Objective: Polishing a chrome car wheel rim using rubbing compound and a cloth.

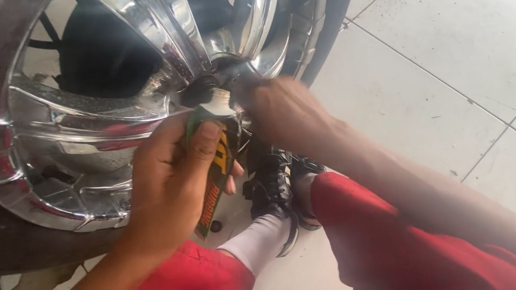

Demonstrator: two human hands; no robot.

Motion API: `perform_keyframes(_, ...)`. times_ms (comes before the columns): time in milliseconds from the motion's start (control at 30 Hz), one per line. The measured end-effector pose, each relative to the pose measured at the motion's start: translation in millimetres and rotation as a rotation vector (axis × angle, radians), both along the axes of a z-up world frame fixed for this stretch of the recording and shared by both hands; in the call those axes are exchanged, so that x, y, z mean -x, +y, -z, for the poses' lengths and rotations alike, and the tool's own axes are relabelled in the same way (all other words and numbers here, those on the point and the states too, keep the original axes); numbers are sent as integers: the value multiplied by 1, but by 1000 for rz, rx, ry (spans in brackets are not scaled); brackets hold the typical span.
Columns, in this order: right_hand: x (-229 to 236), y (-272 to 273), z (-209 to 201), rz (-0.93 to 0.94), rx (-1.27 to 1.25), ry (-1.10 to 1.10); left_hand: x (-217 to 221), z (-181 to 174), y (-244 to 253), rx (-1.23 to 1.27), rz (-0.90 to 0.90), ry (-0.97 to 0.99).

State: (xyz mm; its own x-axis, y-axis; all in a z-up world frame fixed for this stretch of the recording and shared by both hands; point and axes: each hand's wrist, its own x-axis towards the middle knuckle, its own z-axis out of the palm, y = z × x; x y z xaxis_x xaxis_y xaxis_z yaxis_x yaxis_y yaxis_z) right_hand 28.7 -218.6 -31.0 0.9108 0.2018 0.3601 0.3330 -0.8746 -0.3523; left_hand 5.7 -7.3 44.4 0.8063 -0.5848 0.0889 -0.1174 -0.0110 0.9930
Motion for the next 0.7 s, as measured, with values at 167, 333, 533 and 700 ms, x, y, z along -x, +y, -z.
perform_keyframes(167,15,-8,2,34,-331,-154,-3,0,8,-29,-44,-1)
perform_keyframes(333,-1,4,-46,144,-570,-365,-8,1,10,-22,-118,-8)
perform_keyframes(533,-9,8,-31,-35,-665,-233,-9,8,7,-56,-108,-26)
perform_keyframes(700,-3,9,-12,126,88,-313,10,-8,-12,33,63,-28)
